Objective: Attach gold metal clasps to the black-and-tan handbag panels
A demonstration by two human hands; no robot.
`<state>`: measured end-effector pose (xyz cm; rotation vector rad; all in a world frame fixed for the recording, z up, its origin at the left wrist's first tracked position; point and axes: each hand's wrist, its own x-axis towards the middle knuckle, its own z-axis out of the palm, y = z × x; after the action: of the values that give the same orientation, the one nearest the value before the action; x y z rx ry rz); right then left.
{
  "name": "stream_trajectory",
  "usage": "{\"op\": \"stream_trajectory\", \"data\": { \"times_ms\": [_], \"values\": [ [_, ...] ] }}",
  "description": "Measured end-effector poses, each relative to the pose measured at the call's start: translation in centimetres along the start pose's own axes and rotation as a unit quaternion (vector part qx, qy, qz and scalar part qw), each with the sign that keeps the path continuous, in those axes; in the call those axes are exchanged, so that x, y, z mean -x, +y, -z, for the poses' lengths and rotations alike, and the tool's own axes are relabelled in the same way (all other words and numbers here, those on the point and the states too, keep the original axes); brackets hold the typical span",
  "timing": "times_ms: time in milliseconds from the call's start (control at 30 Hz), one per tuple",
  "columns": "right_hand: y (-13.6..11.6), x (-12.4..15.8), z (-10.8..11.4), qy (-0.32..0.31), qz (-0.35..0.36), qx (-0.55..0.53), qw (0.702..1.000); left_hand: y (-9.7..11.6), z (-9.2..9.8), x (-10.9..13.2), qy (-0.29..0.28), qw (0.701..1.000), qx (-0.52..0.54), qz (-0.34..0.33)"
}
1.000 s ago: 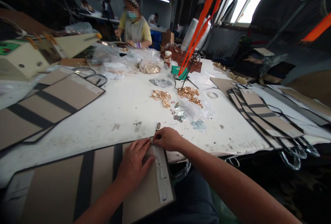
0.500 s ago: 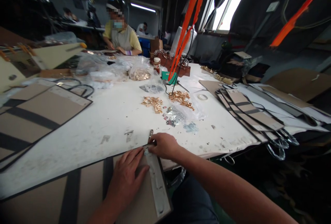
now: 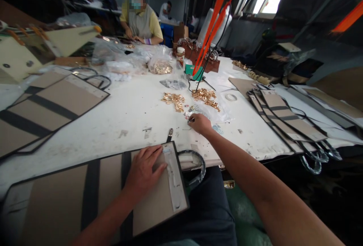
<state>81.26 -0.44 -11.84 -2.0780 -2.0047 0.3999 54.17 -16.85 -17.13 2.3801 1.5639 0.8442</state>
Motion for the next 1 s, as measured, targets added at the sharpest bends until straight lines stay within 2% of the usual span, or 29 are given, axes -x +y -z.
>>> {"op": "stream_trajectory", "data": {
  "times_ms": [100,200,233,300,400,467,633,767,1000],
  "values": [
    [-0.3,0.9,0.7,0.019,0.021,-0.028,0.999,0.3,0.2,-0.2,-0.008,1.000,0.001,0.003],
    [-1.0,3.0,2.1,0.015,0.048,-0.060,0.997,0.5,0.4,-0.2,-0.010,1.000,-0.001,-0.001],
    [-1.4,4.1,2.5,-0.008,0.058,-0.081,0.995,0.5,0.4,-0.2,-0.010,1.000,-0.002,-0.002],
    [-2.3,6.7,3.2,-0.092,0.083,-0.145,0.982,0.6,0.4,-0.2,-0.013,1.000,-0.004,-0.002],
    [-3.8,10.8,2.9,-0.239,0.130,-0.210,0.939,0.7,0.4,-0.2,-0.016,1.000,-0.003,0.002],
    [-4.7,13.0,2.0,-0.275,0.157,-0.186,0.930,0.8,0.5,-0.2,-0.014,1.000,0.000,0.003],
    [-5.8,14.7,0.1,-0.257,0.161,-0.119,0.945,0.9,0.5,-0.1,-0.008,1.000,0.004,-0.003],
    [-6.0,14.6,-0.3,-0.244,0.161,-0.079,0.953,0.9,0.5,0.0,-0.003,1.000,0.003,-0.004],
    [-5.9,15.4,-0.7,-0.185,0.177,-0.007,0.967,0.8,0.4,0.1,-0.003,1.000,0.006,-0.005]
  ]
}}
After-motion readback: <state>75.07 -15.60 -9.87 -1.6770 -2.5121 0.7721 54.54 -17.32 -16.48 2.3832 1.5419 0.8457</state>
